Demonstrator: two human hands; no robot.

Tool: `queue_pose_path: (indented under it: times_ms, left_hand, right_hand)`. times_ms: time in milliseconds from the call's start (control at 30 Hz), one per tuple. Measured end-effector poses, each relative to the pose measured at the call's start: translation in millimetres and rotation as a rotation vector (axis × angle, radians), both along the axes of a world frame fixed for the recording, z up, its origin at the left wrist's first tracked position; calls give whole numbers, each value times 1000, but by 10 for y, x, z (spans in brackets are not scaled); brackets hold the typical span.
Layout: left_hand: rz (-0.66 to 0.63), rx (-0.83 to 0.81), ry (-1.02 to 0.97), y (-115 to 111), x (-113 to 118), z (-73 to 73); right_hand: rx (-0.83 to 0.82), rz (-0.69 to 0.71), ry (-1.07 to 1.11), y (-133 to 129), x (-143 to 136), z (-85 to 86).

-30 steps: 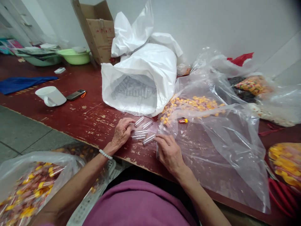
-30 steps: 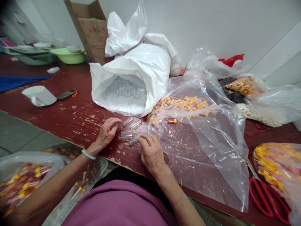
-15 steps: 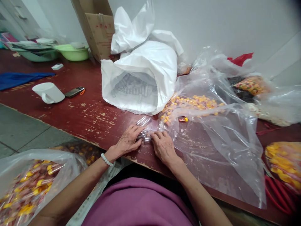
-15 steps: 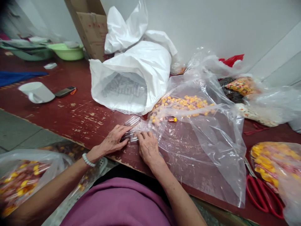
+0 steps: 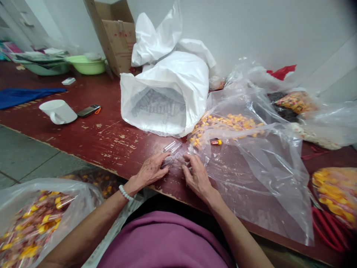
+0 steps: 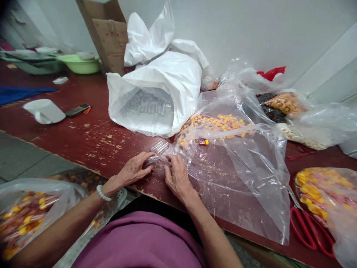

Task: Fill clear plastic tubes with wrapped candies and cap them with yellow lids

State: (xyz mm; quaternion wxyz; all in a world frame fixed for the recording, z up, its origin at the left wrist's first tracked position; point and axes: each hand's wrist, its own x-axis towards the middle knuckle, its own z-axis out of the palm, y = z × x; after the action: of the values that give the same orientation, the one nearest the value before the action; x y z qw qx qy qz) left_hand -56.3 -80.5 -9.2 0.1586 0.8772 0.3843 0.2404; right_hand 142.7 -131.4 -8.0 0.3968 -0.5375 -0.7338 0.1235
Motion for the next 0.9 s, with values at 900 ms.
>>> queue_pose_path:
  times_ms: [900]
  left_hand:
    - [-70, -1115, -851, -128, 129, 116]
  right_hand:
    - [-357, 175, 109, -47, -58, 50]
